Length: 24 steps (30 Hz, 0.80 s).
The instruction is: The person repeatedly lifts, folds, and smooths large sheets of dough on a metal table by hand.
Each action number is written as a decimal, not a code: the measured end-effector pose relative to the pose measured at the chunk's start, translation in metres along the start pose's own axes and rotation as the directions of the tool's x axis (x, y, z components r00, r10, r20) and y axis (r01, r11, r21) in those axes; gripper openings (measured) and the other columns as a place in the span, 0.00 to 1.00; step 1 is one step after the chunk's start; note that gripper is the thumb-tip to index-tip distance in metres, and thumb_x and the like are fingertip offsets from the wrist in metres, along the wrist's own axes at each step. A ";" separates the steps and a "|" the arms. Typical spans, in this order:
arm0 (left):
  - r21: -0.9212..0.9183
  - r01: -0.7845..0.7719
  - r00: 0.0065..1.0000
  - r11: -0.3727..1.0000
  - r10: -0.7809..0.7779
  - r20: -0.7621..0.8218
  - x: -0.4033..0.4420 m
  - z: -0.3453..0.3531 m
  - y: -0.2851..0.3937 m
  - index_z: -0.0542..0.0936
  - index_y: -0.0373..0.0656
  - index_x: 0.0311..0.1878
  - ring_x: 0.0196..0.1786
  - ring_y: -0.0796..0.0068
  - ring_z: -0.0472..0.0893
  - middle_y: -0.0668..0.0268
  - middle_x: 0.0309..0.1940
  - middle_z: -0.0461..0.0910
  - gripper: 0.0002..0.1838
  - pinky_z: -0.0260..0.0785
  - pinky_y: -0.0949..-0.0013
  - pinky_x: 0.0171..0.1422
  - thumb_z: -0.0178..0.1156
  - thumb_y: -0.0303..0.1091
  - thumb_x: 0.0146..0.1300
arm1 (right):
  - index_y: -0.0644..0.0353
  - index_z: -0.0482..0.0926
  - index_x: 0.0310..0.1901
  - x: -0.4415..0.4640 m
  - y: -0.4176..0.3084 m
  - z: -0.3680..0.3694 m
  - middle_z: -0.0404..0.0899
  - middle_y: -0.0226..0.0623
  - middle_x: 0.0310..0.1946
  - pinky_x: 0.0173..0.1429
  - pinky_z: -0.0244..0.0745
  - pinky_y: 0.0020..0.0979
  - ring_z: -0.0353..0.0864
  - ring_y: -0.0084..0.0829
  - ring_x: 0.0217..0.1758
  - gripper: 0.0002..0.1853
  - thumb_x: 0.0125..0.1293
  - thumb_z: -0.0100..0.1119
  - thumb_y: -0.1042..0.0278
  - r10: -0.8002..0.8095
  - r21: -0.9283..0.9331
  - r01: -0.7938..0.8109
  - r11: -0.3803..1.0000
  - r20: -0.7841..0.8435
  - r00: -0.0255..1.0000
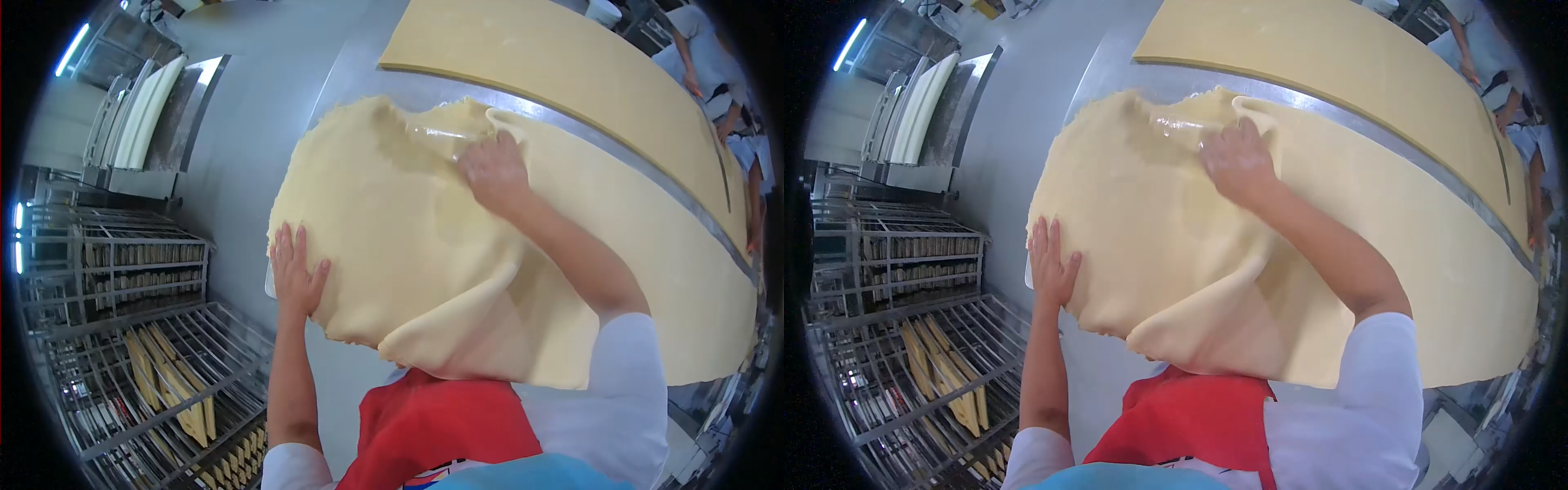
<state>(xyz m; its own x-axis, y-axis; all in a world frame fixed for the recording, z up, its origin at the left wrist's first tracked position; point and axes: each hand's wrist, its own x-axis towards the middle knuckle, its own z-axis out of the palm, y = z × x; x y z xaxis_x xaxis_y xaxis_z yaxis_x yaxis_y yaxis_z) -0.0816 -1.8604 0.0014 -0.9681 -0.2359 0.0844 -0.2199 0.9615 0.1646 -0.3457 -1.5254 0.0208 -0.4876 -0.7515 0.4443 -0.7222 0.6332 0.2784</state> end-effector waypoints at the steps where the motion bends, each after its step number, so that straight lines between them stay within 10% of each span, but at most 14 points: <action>1: -0.016 -0.010 1.000 1.000 0.010 -0.005 0.000 -0.001 0.001 0.59 0.45 0.79 0.82 0.45 0.48 0.48 0.80 0.50 0.42 0.36 0.44 0.83 0.57 0.54 0.67 | 0.55 0.81 0.30 -0.008 -0.001 -0.008 0.73 0.30 0.28 0.57 0.67 0.48 0.75 0.33 0.36 0.03 0.54 0.59 0.70 -0.040 0.096 0.045 0.994 -0.053 0.998; 7: -0.034 -0.048 0.999 0.998 0.047 -0.012 0.000 -0.001 0.000 0.58 0.44 0.79 0.82 0.43 0.49 0.47 0.80 0.51 0.41 0.36 0.43 0.83 0.55 0.55 0.69 | 0.52 0.79 0.27 -0.011 0.005 -0.012 0.72 0.30 0.27 0.57 0.67 0.51 0.76 0.33 0.39 0.04 0.59 0.59 0.70 -0.017 0.216 0.068 0.974 -0.231 0.973; 15: 0.034 0.020 1.000 0.999 -0.020 0.001 -0.016 0.002 0.006 0.57 0.42 0.79 0.81 0.42 0.50 0.45 0.80 0.51 0.42 0.38 0.42 0.82 0.55 0.56 0.70 | 0.53 0.80 0.42 0.059 0.095 0.058 0.87 0.35 0.40 0.52 0.72 0.51 0.85 0.37 0.50 0.17 0.76 0.45 0.51 0.406 0.032 -0.449 0.893 0.376 0.833; 20: -0.259 0.168 0.904 0.951 -0.253 -0.344 -0.096 0.007 0.007 0.64 0.32 0.73 0.77 0.45 0.61 0.43 0.74 0.61 0.34 0.52 0.50 0.79 0.62 0.40 0.70 | 0.56 0.80 0.52 0.024 0.140 0.093 0.83 0.41 0.54 0.61 0.72 0.50 0.80 0.46 0.59 0.22 0.75 0.43 0.48 0.597 0.346 -0.629 0.696 0.209 0.775; 24: -0.459 0.550 0.755 0.698 -0.650 -0.085 -0.207 0.028 0.011 0.72 0.33 0.65 0.67 0.57 0.73 0.50 0.65 0.73 0.25 0.64 0.58 0.72 0.63 0.32 0.68 | 0.53 0.81 0.56 -0.042 0.145 0.069 0.84 0.47 0.52 0.61 0.74 0.41 0.82 0.45 0.57 0.19 0.73 0.49 0.53 0.726 0.325 -0.766 0.555 0.260 0.637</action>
<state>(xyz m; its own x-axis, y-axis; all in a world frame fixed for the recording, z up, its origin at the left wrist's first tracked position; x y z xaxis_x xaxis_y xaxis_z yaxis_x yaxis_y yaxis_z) 0.1133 -1.7969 -0.0415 -0.5776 -0.8153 0.0399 -0.6307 0.4768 0.6123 -0.4638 -1.4146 -0.0169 -0.9622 -0.0666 0.2640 -0.1869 0.8666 -0.4627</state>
